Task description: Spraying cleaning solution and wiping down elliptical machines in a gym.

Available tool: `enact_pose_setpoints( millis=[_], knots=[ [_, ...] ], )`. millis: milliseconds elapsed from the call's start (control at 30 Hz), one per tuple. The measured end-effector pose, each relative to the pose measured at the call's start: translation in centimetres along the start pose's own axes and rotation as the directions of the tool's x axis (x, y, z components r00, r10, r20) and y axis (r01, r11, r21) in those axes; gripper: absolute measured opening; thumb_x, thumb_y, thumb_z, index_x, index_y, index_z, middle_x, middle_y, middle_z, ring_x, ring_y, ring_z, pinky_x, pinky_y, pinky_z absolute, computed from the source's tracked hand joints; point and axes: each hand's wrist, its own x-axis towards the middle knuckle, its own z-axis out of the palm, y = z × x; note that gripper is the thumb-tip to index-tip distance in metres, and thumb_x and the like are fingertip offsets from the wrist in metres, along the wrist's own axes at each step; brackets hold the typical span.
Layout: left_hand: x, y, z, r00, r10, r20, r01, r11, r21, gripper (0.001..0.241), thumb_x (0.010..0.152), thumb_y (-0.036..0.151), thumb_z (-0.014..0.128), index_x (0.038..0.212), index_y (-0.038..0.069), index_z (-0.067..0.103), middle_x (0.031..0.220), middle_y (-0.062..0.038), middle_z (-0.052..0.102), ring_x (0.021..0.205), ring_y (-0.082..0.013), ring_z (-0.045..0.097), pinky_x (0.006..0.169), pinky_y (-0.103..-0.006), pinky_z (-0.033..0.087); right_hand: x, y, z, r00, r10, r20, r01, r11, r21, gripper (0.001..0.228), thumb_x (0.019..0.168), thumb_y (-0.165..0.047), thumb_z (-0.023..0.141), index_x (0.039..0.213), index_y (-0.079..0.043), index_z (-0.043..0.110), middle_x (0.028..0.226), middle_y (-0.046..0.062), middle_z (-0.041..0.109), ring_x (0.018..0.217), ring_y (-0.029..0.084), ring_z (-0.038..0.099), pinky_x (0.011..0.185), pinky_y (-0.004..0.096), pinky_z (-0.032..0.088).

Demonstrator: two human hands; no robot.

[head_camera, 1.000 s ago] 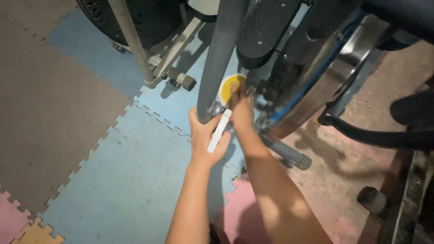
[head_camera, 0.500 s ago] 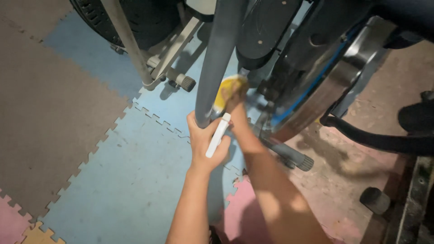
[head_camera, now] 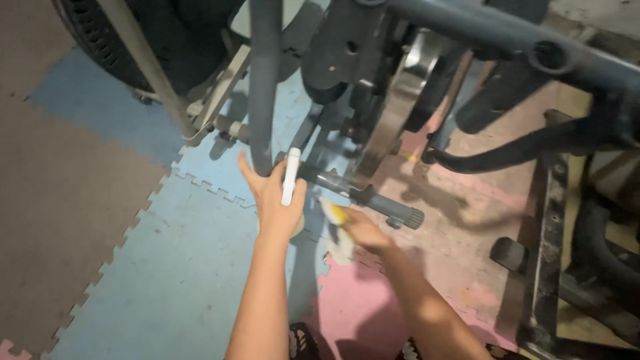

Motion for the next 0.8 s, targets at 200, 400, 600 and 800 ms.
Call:
enact_pose_setpoints(
  millis=[200, 400, 600, 800],
  knots=[
    [0.6, 3.9, 1.2, 0.633, -0.677, 0.376, 0.467, 0.721, 0.512, 0.063, 0.095, 0.035, 0.060, 0.151, 0.011, 0.046, 0.136, -0.029, 0.062, 0.127, -0.0486, 0.058, 0.111, -0.0530, 0.042, -4.1, -1.1, -11.6, 0.828, 0.470, -0.306, -0.322, 0.845, 0.427, 0.031, 0.085, -0.002, 0.056, 0.113, 0.007, 0.066, 0.090, 0.011, 0.065, 0.075, 0.025, 0.062, 0.062, 0.044, 0.050],
    [-0.4, 7.2, 5.7, 0.981, 0.156, 0.119, -0.155, 0.988, -0.017, 0.051, 0.104, 0.026, 0.061, 0.144, -0.004, 0.049, 0.140, -0.036, 0.055, 0.129, -0.0538, 0.054, 0.105, -0.0500, 0.047, -0.2, -16.2, -17.7, 0.701, -0.057, -0.711, 0.368, 0.883, 0.292, 0.029, 0.094, -0.017, 0.063, 0.115, 0.002, 0.066, 0.099, 0.006, 0.068, 0.089, 0.020, 0.064, 0.080, 0.036, 0.053],
    [-0.7, 9.5, 8.0, 0.955, -0.042, 0.294, 0.112, 0.968, -0.226, 0.048, 0.099, 0.027, 0.065, 0.136, -0.001, 0.053, 0.113, -0.030, 0.069, 0.106, -0.0517, 0.064, 0.083, -0.0500, 0.055, 1.7, -18.4, -12.1, 0.578, -0.319, -0.751, 0.546, 0.835, 0.065, 0.047, 0.106, -0.036, 0.049, 0.137, 0.000, 0.054, 0.133, 0.016, 0.062, 0.125, 0.026, 0.055, 0.111, 0.036, 0.040],
    [-0.8, 6.3, 9.7, 0.946, -0.042, 0.323, 0.107, 0.976, -0.188, 0.069, 0.083, 0.037, 0.081, 0.132, -0.001, 0.051, 0.094, -0.025, 0.072, 0.089, -0.0473, 0.070, 0.070, -0.0464, 0.056, 1.6, -4.6, -4.4, 0.723, -0.167, -0.671, 0.414, 0.881, 0.228, 0.045, 0.105, -0.024, 0.039, 0.142, -0.001, 0.050, 0.131, 0.015, 0.064, 0.119, 0.025, 0.060, 0.103, 0.035, 0.047]
  ],
)
